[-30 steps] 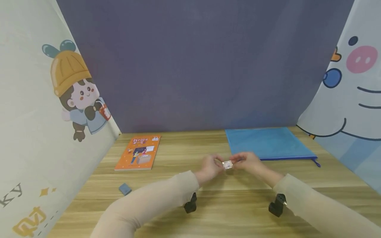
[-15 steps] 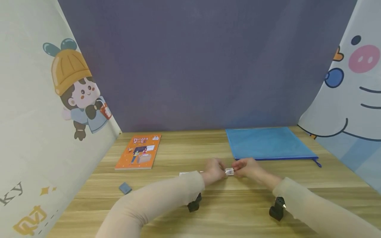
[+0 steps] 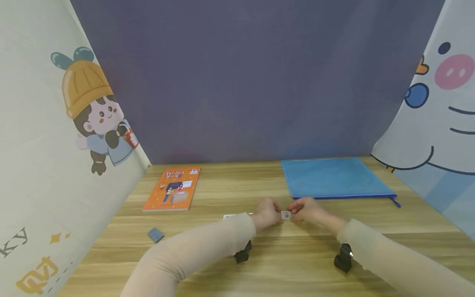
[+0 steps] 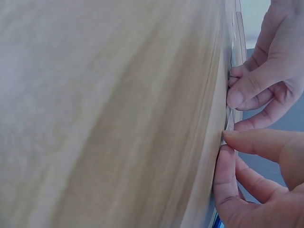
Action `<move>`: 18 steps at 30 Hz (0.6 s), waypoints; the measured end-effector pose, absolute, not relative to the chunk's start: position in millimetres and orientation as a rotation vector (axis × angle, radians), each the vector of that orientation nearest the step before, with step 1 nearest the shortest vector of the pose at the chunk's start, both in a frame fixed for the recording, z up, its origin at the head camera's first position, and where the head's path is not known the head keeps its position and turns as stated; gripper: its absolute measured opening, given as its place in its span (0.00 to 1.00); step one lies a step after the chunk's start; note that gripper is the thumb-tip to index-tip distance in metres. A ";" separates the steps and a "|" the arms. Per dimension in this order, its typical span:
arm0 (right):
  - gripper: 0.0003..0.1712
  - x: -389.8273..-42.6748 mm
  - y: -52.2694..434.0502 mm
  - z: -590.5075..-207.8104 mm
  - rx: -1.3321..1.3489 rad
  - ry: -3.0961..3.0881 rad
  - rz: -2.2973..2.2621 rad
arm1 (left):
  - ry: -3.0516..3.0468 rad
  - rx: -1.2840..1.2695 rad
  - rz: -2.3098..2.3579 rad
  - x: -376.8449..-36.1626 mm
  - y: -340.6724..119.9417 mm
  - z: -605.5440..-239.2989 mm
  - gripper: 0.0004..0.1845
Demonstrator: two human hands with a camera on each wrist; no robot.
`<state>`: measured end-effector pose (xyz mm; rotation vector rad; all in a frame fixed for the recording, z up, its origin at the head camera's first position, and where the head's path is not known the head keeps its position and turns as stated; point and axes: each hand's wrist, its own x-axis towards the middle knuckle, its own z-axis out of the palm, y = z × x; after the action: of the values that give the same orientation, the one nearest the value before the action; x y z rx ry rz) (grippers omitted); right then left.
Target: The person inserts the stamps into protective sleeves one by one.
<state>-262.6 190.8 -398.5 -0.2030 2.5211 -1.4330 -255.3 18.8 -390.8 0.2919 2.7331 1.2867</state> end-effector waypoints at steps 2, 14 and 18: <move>0.23 -262.9 191.0 -397.8 -0.206 2.521 -1.433 | 2.742 0.301 1.273 -255.7 18.6 -389.4 0.14; 0.23 -261.4 190.4 -399.5 -0.216 2.548 -1.412 | 2.744 0.317 1.262 -254.8 18.0 -391.5 0.13; 0.22 -261.3 190.5 -400.1 -0.207 2.548 -1.411 | 2.737 0.322 1.271 -253.1 17.9 -391.0 0.12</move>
<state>-261.3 190.5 -400.1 -0.2069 2.5478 -1.4108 -253.1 17.9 -391.0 0.3217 2.7372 1.2710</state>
